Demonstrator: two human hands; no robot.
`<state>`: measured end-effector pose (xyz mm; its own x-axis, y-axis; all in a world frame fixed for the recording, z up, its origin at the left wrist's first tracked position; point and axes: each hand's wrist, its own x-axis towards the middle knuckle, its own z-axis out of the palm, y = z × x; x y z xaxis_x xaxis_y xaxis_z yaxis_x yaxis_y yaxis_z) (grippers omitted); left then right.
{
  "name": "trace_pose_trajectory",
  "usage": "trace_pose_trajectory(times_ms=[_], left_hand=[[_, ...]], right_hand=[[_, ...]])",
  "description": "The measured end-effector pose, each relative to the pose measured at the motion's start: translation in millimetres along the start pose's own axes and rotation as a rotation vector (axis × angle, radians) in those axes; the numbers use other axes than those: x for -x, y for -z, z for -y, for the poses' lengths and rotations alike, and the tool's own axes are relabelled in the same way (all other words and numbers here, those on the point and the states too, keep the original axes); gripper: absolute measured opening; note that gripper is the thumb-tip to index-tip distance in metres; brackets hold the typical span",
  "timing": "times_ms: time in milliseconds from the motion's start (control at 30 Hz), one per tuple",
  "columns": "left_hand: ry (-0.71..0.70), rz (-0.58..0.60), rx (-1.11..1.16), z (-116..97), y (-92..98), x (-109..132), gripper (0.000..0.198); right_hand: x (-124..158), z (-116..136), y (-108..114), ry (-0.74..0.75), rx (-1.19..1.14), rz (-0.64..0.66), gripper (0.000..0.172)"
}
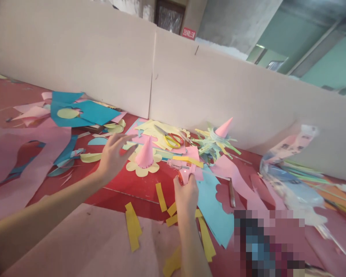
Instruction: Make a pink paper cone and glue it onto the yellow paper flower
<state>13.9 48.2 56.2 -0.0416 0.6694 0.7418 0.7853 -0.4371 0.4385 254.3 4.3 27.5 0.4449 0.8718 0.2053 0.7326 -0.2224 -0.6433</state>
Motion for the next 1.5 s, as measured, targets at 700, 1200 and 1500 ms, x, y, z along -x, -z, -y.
trace_pose_trajectory(times_ms=[700,1200,1500], left_hand=[[0.113,0.035,0.205,-27,7.0,-58,0.016],[0.027,0.093,0.169,-3,2.2,-7,0.024],[-0.352,0.725,0.018,24,2.6,38,0.027]], right_hand=[[-12,-20,-14,-0.104,-0.279,0.087,0.032],[-12,-18,-13,-0.188,-0.323,0.119,0.036],[-8,-16,-11,-0.161,-0.317,0.111,0.030]])
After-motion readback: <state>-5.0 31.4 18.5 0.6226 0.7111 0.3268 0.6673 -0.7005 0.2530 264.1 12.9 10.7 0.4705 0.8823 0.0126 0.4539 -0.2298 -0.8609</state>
